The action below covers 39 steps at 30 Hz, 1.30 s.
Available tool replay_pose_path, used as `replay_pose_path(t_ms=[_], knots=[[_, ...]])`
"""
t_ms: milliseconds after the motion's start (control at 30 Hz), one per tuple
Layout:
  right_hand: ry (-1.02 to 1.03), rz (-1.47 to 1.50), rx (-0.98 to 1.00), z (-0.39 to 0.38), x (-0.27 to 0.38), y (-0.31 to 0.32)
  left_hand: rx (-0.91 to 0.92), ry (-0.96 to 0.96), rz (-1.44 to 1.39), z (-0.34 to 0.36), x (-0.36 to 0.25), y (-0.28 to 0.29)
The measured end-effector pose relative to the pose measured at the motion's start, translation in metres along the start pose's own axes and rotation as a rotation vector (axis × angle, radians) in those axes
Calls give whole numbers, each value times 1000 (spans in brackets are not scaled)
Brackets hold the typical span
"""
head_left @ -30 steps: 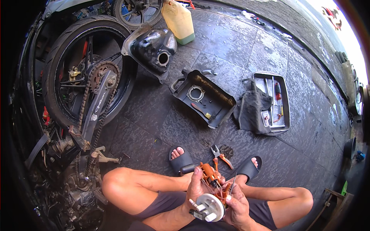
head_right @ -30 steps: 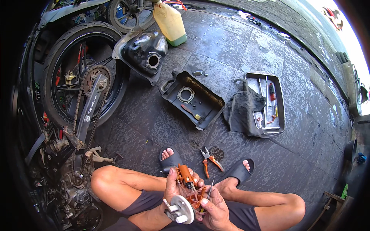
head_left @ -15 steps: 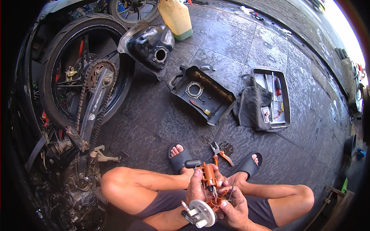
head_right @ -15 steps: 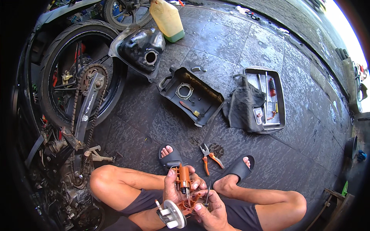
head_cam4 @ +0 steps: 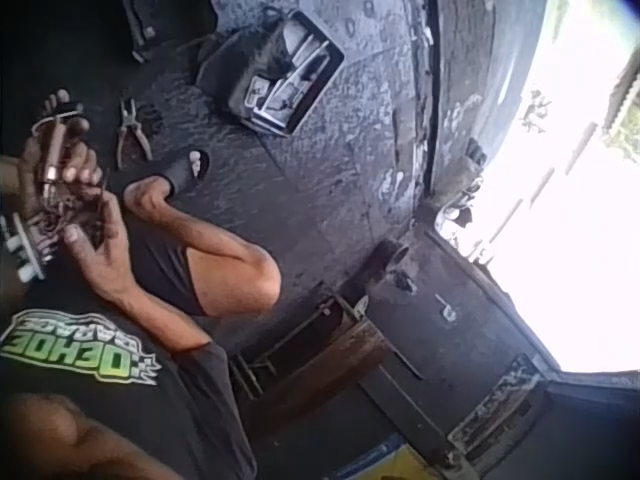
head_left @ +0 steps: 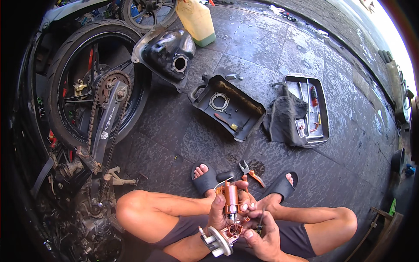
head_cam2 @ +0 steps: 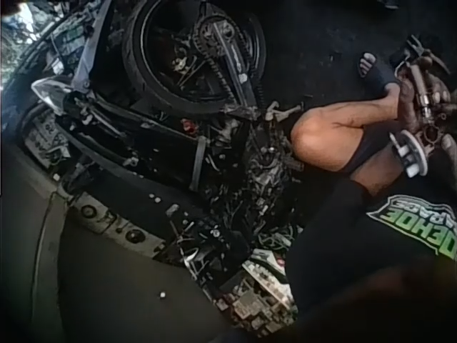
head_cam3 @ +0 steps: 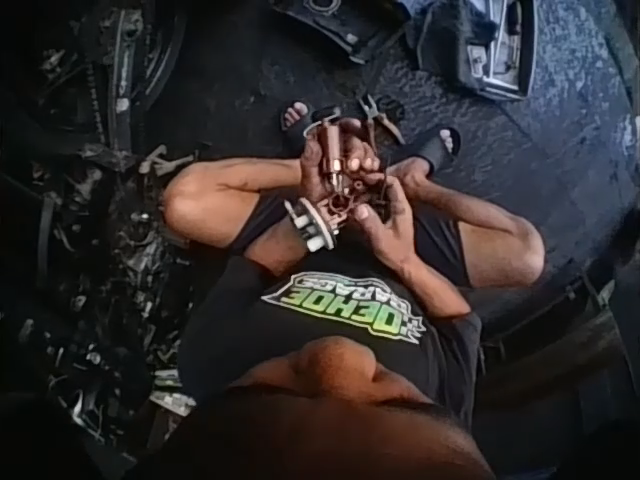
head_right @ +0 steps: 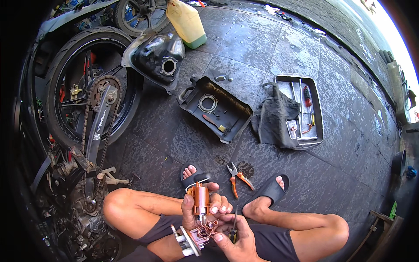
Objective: Repairing a motorcycle fuel pump assembly by inspecting the float and wiring.
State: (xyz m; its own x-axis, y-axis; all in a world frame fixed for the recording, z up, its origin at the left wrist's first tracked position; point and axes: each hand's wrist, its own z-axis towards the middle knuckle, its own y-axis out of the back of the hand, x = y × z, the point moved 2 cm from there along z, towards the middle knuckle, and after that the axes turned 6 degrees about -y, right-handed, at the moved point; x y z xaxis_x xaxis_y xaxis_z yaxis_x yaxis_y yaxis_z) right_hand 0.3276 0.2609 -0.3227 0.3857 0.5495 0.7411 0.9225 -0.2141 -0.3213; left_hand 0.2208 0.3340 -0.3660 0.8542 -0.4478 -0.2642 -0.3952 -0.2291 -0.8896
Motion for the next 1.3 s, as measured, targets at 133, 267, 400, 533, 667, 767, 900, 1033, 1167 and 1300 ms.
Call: replay_pose_path(t_ms=[133,267,400,533,667,767,900,1033,1167,1300], knots=[[-228,113,105,12,1,8,-28,-188,277,3,-3,7],[-510,366,207,20,7,18,-34,-291,461,6,-11,0],[-435,317,264,23,7,23,29,-256,491,11,-11,-8],[-294,52,199,23,33,29,85,-48,444,15,-20,-4],[-277,-91,109,24,57,43,77,-35,485,22,-19,-19],[-200,-304,71,26,60,60,29,-11,418,25,-13,-19],[-185,-454,79,31,81,66,-40,14,310,25,-4,-28],[-198,-437,120,39,89,64,-121,-32,298,23,3,-29],[-168,-270,101,42,82,61,-107,-103,363,21,5,-28],[124,-645,-21,47,81,64,-158,-240,388,17,6,-32]])
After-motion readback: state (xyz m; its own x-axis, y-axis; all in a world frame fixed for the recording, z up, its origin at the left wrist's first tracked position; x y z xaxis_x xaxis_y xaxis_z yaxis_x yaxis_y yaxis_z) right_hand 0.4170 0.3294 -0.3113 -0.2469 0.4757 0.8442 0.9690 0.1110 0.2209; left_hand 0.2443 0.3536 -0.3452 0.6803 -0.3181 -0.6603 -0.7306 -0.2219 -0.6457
